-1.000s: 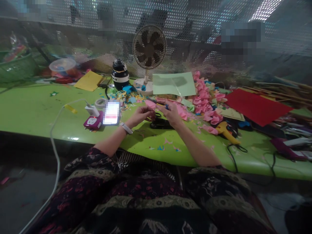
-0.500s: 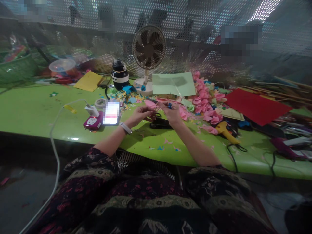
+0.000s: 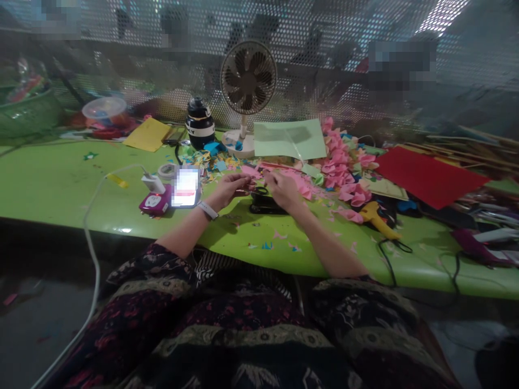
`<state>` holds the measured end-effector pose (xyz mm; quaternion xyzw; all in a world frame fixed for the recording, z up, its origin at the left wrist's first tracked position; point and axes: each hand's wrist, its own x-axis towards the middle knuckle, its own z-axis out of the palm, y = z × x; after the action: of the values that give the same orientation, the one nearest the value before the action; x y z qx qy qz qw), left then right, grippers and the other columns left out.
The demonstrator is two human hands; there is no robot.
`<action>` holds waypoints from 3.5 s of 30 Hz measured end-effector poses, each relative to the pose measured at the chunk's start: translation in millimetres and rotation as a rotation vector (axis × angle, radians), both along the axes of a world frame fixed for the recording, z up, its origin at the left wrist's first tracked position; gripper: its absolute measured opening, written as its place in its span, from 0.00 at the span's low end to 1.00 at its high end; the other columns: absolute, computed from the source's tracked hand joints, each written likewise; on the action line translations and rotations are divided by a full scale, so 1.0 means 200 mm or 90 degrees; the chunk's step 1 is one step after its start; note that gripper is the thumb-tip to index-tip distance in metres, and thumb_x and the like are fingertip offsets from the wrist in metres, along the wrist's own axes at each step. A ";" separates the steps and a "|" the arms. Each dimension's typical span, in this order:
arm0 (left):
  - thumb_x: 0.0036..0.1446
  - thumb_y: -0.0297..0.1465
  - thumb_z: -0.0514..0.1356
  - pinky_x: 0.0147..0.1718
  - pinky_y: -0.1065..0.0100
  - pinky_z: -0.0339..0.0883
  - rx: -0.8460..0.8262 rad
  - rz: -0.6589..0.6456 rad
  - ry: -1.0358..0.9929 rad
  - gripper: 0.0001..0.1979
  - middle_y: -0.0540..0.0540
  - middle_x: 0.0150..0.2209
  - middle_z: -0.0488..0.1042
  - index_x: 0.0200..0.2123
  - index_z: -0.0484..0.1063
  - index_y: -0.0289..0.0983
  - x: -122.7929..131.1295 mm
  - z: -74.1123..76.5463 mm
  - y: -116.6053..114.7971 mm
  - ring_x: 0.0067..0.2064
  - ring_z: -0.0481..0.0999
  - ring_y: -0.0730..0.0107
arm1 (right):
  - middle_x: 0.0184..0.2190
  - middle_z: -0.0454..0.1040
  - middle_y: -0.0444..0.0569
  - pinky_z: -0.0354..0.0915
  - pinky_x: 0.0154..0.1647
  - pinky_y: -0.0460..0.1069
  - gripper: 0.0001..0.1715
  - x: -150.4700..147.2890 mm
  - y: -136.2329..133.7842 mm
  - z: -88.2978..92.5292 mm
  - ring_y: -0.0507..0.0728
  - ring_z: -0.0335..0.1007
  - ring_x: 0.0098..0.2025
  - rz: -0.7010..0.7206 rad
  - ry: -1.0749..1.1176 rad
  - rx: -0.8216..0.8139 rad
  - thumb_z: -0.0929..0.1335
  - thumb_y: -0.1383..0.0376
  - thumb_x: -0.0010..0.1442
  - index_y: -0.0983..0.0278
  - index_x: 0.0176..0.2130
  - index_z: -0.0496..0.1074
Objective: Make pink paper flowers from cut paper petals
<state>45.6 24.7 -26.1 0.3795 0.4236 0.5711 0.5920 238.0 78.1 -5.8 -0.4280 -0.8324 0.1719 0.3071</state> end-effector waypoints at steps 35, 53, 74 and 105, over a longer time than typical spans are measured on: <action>0.43 0.37 0.77 0.22 0.76 0.60 0.101 0.065 0.064 0.14 0.47 0.25 0.79 0.30 0.83 0.36 0.01 -0.02 0.01 0.25 0.75 0.77 | 0.23 0.71 0.47 0.62 0.34 0.52 0.45 -0.02 -0.01 0.02 0.55 0.65 0.28 0.199 0.168 -0.148 0.60 0.24 0.54 0.61 0.20 0.68; 0.41 0.41 0.78 0.22 0.75 0.61 0.096 0.041 0.043 0.18 0.48 0.25 0.78 0.31 0.82 0.36 0.02 -0.01 0.00 0.25 0.73 0.78 | 0.25 0.74 0.49 0.66 0.39 0.53 0.46 -0.02 0.00 0.00 0.57 0.68 0.31 0.218 0.147 -0.150 0.60 0.25 0.56 0.61 0.21 0.72; 0.42 0.42 0.78 0.23 0.75 0.63 0.161 0.127 0.034 0.19 0.52 0.25 0.75 0.30 0.78 0.37 0.03 -0.01 0.00 0.26 0.73 0.78 | 0.36 0.80 0.49 0.68 0.44 0.52 0.22 -0.04 0.01 -0.05 0.59 0.74 0.38 0.181 0.186 -0.070 0.70 0.46 0.62 0.61 0.37 0.80; 0.42 0.46 0.77 0.23 0.74 0.60 0.187 0.150 0.021 0.23 0.54 0.20 0.68 0.20 0.72 0.37 0.01 -0.04 0.03 0.23 0.65 0.80 | 0.38 0.80 0.49 0.68 0.29 0.50 0.24 -0.02 0.02 -0.09 0.53 0.70 0.27 0.230 0.164 -0.025 0.69 0.45 0.64 0.61 0.44 0.77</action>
<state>48.6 30.6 -33.8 0.4188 0.3868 0.6859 0.4522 233.2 82.0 -24.6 -0.2519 -0.8460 0.2934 0.3670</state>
